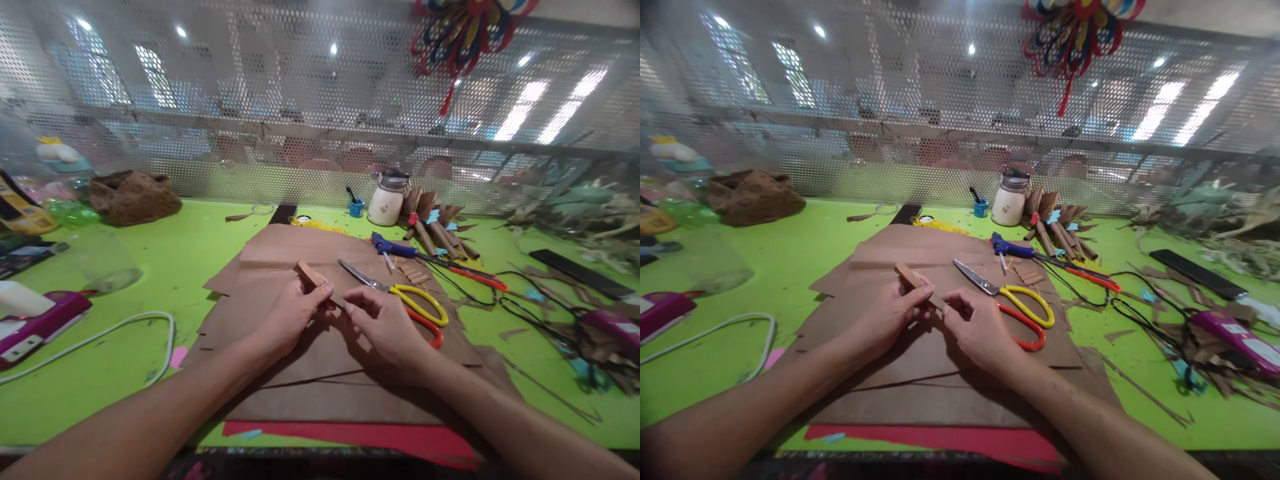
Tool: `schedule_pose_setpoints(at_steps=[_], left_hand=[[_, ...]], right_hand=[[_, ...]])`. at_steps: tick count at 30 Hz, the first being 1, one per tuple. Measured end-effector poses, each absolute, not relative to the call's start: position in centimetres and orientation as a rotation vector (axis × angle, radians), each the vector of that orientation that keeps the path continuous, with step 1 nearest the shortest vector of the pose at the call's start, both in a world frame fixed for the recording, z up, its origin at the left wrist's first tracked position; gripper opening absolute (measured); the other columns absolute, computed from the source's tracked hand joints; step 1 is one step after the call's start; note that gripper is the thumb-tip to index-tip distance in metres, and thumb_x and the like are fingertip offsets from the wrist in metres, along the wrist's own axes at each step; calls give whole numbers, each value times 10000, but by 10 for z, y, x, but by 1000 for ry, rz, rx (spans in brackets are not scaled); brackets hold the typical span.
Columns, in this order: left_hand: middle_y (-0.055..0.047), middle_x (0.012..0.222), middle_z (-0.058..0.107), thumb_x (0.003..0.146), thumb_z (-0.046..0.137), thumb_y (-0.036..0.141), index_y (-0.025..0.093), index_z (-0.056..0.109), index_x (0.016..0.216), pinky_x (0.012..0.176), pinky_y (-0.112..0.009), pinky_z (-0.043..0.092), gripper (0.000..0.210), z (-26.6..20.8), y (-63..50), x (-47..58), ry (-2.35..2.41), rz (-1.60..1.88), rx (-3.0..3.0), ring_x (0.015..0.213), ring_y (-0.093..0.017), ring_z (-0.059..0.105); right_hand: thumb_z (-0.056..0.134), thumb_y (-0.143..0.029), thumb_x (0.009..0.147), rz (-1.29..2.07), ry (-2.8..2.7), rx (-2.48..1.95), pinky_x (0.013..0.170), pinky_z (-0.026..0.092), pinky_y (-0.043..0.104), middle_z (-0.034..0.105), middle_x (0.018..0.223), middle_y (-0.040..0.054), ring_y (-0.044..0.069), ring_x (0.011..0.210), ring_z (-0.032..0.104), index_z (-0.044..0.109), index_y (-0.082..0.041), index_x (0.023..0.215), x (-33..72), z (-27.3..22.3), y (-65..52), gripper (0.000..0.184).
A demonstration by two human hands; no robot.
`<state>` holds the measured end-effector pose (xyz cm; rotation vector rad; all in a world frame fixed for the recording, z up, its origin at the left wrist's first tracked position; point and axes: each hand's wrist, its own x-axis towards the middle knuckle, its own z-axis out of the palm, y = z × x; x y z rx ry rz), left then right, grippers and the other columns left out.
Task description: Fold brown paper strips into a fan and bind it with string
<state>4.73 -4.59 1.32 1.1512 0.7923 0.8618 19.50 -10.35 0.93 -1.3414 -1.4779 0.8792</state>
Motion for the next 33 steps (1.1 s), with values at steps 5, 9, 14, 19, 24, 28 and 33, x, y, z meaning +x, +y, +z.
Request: schedule_pose_setpoints(at_steps=[5,9,14,19,24,28,33], left_hand=[[25,642,563,735,661,254,154,525,766,555,-215,420,171,13,-47,49,781,857,1153,549,-90,527],[24,624,567,734,655,238,151,521,757,534,-212,412,162,13,-48,49,797,858,1162,526,-86,515],[17,599,568,747,652,267,151,512,751,499,-208,403,183,12,-46,48,844,831,1162,507,-91,514],[-14,626,601,746,652,299,148,520,753,471,-221,430,200,7,-43,47,807,797,1140,499,-109,542],[-23,591,603,753,647,316,148,520,744,444,-255,467,211,5,-42,48,760,764,1130,466,-132,560],[-31,582,610,763,639,310,139,529,719,436,-257,477,208,5,-45,49,776,764,1158,458,-130,557],[-36,589,611,765,636,303,125,556,707,443,-255,484,204,7,-47,49,768,765,1149,467,-128,559]], right_hand=[[568,-313,820,845,-1498,-1345,599,458,253,678,734,49,147,651,584,662,-144,806,196,8,-103,194],[580,-322,821,878,-1509,-1298,607,461,253,685,749,45,150,660,592,661,-149,815,197,4,-102,191],[525,-267,859,843,-1543,-1306,625,471,260,688,789,46,153,684,601,665,-158,891,197,1,-103,181],[564,-225,851,351,-1756,-1264,720,464,293,629,883,64,173,807,571,667,-187,928,200,3,-107,134],[508,-198,895,140,-1980,-1247,731,437,303,583,834,69,179,810,521,680,-189,864,202,6,-112,175],[515,-218,895,45,-2031,-1256,694,412,312,562,775,63,177,747,490,669,-168,813,201,7,-112,181],[500,-222,902,23,-2020,-1242,724,406,323,565,802,67,184,780,484,650,-165,811,200,5,-113,184]])
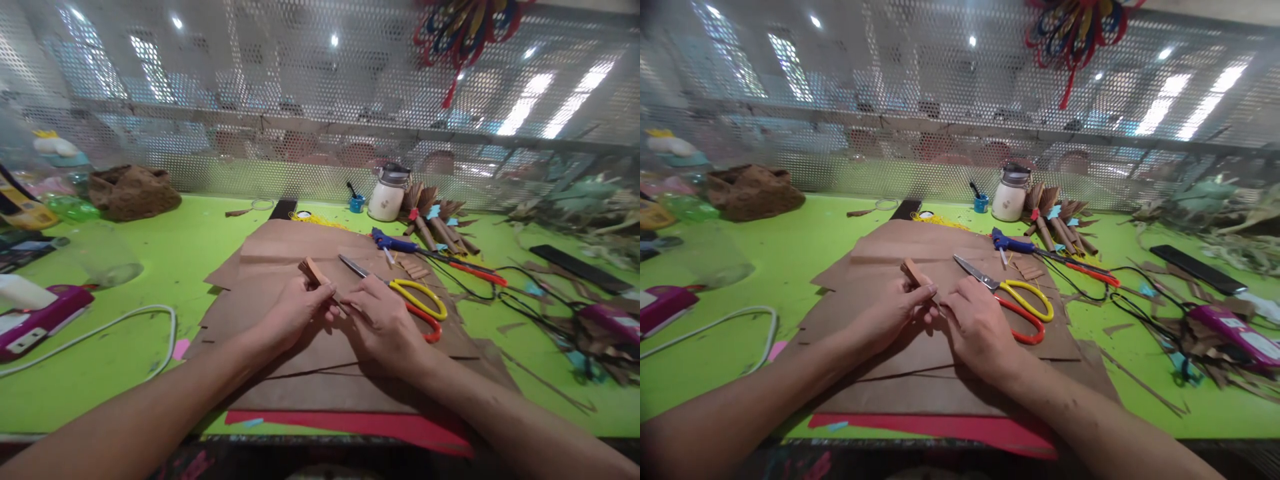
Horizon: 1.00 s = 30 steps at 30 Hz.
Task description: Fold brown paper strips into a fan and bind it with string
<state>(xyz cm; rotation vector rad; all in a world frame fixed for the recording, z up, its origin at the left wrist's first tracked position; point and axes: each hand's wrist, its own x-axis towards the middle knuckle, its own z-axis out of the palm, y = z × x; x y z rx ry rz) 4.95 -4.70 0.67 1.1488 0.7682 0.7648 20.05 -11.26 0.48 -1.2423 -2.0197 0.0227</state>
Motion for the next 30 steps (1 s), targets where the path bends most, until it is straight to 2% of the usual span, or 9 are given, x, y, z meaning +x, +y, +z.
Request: schedule_pose_setpoints(at_steps=[8,15,21,24,30], left_hand=[[-49,574,607,762,609,261,106,575,667,429,-251,476,185,6,-48,49,768,754,1146,455,-127,547],[-63,554,614,750,596,251,95,571,665,427,-252,474,179,2,-49,51,814,724,1151,438,-131,552],[-28,531,594,750,590,244,132,523,677,413,-234,456,149,3,-47,51,824,752,1155,421,-117,531],[-7,509,569,763,599,271,137,514,681,408,-213,431,178,4,-46,50,842,752,1210,408,-105,517],[21,524,541,746,660,340,134,522,717,441,-202,410,250,9,-47,48,854,743,1209,422,-82,491]], right_hand=[[489,-222,905,-48,-2088,-1234,695,374,314,552,772,61,180,754,460,637,-158,792,199,7,-112,196],[481,-189,891,-111,-2155,-1306,681,351,330,539,750,67,181,727,438,576,-146,696,198,6,-113,221],[533,-207,865,57,-2013,-1267,660,360,291,525,759,47,163,737,464,555,-155,710,198,7,-113,165],[551,-261,866,179,-1849,-1304,636,373,262,533,724,27,142,702,488,530,-162,698,201,12,-111,196],[581,-352,841,465,-1858,-1457,557,350,245,580,670,8,121,596,478,605,-160,745,201,16,-109,217]])
